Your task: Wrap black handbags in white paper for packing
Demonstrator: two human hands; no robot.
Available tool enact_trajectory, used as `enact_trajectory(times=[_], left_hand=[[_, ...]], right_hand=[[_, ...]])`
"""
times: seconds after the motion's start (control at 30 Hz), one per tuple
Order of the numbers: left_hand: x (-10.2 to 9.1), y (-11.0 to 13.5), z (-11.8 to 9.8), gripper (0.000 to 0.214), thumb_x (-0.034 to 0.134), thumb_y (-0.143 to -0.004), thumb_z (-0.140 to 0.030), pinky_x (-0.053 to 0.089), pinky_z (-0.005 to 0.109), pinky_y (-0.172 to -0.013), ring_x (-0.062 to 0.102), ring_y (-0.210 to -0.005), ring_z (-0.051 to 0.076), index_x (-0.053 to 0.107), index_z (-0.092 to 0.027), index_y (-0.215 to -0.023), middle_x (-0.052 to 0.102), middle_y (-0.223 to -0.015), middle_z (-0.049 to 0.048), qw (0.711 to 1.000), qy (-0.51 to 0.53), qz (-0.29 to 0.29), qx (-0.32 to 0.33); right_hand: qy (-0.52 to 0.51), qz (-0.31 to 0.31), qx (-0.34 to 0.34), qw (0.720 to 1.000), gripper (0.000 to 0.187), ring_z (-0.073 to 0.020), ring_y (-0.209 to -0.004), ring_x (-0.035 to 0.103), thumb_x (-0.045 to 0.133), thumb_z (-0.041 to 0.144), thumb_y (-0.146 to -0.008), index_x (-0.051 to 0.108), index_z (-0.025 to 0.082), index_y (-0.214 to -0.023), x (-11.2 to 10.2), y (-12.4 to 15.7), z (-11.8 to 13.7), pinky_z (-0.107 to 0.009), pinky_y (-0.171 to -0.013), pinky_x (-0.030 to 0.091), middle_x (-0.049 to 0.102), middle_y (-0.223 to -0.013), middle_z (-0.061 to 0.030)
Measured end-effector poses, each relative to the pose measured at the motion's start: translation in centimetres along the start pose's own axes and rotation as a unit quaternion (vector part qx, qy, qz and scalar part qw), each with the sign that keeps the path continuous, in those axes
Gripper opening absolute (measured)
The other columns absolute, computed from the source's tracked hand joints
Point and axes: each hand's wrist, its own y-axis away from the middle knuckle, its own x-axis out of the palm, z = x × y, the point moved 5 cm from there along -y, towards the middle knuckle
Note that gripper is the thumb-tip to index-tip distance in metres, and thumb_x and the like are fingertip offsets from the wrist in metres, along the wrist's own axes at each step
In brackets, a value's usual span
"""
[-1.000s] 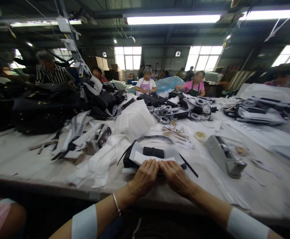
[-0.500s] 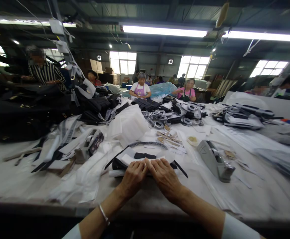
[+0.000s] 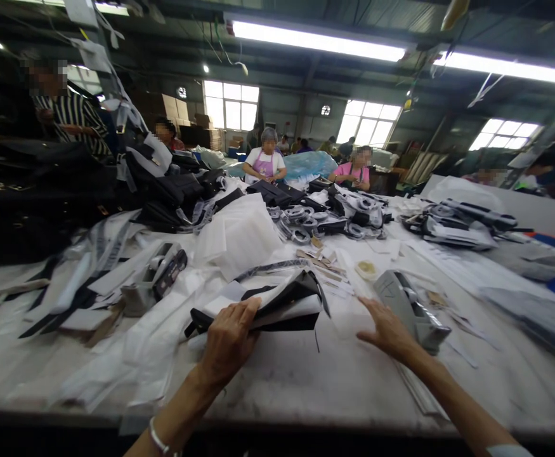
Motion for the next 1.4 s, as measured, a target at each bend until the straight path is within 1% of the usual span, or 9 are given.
enact_trajectory(times=[0.17,0.3,0.43,0.57,0.63,0.77,1.07,1.23,1.4], left_hand=[[-0.2,-0.1,-0.4,0.05,0.053,-0.082,-0.008,0.054,0.038,-0.079,0.065,-0.091,0.026,0.047,-0.018,-0.131,0.069,-0.11,0.0097,1.0,0.002,-0.013,-0.002],[-0.4,-0.7,0.3,0.044,0.054,-0.088,-0.016,0.054,0.039,-0.078,0.066,-0.09,0.026,0.047,-0.019,-0.132,0.069,-0.109,0.0095,0.999,0.007,-0.027,-0.035],[-0.8,-1.0,1.6,0.04,0.057,-0.091,-0.023,0.055,0.038,-0.082,0.068,-0.094,0.026,0.049,-0.02,-0.13,0.07,-0.108,0.008,0.995,0.028,-0.048,-0.079],[-1.7,-1.1,2.6,0.039,0.061,-0.09,-0.028,0.056,0.036,-0.083,0.069,-0.097,0.025,0.051,-0.02,-0.128,0.07,-0.11,0.0077,0.989,0.036,-0.075,-0.124],[-1.9,-1.1,2.9,0.041,0.062,-0.09,-0.03,0.056,0.035,-0.083,0.069,-0.099,0.025,0.051,-0.021,-0.128,0.07,-0.111,0.0077,0.986,0.041,-0.079,-0.139],[-1.7,-1.0,3.1,0.043,0.063,-0.09,-0.031,0.056,0.036,-0.084,0.069,-0.099,0.025,0.05,-0.021,-0.13,0.069,-0.109,0.0073,0.984,0.047,-0.069,-0.156],[-1.0,-1.3,1.3,0.039,0.059,-0.092,-0.025,0.055,0.038,-0.081,0.068,-0.091,0.026,0.05,-0.02,-0.13,0.07,-0.107,0.0085,0.994,0.016,-0.06,-0.094],[0.1,-1.6,-0.8,0.044,0.056,-0.09,-0.017,0.054,0.039,-0.078,0.066,-0.092,0.026,0.049,-0.02,-0.133,0.07,-0.11,0.0097,0.998,-0.008,-0.034,-0.057],[3.3,-0.6,-4.7,0.041,0.047,-0.089,-0.009,0.053,0.039,-0.082,0.065,-0.099,0.026,0.055,-0.019,-0.128,0.069,-0.114,0.0103,0.999,-0.023,0.01,0.041]], right_hand=[[-0.03,0.098,0.081,0.991,0.021,-0.0295,-0.073,0.07,0.06,0.035,-0.079,0.069,0.018,-0.071,1.7,0.0,-0.3,-0.045,-0.079,0.053,0.072,-0.07,-0.0097],[-0.195,0.127,0.101,0.967,0.038,-0.0152,-0.051,0.06,0.049,0.042,-0.089,0.067,0.018,-0.112,1.9,-2.0,4.5,-0.024,-0.047,0.045,0.066,-0.063,-0.0002],[-0.547,0.065,0.082,0.83,0.059,-0.0099,-0.046,0.048,0.068,0.042,-0.08,0.054,0.02,-0.133,-0.8,-6.1,10.7,-0.019,-0.04,0.036,0.061,-0.063,0.0043],[-0.683,-0.051,-0.001,0.729,0.064,-0.0022,-0.039,0.024,0.072,0.041,-0.078,0.047,0.034,-0.137,-3.7,-9.0,13.7,-0.017,-0.04,0.031,0.071,-0.093,0.0027],[-0.661,-0.07,0.002,0.747,0.065,-0.0021,-0.039,0.024,0.069,0.045,-0.079,0.046,0.033,-0.138,-2.6,-8.9,13.2,-0.019,-0.04,0.032,0.071,-0.106,0.0002],[-0.425,0.053,0.157,0.89,0.078,-0.0131,-0.055,0.056,0.068,0.037,-0.075,0.041,0.015,-0.144,4.0,-6.0,8.7,-0.024,-0.048,0.044,0.073,-0.092,-0.0052],[-0.308,0.096,0.23,0.918,0.08,-0.0151,-0.048,0.057,0.063,0.038,-0.077,0.034,0.012,-0.148,8.8,-0.9,5.1,-0.025,-0.042,0.042,0.066,-0.079,-0.0009],[-0.235,0.104,0.169,0.951,0.067,-0.017,-0.049,0.061,0.058,0.036,-0.083,0.041,0.015,-0.144,9.5,1.3,6.8,-0.027,-0.044,0.047,0.066,-0.074,0.0006],[-0.007,0.069,-0.03,0.997,0.034,-0.0281,-0.073,0.073,0.063,0.026,-0.081,0.068,0.02,-0.114,7.5,6.6,8.3,-0.036,-0.064,0.058,0.076,-0.086,-0.0095]])
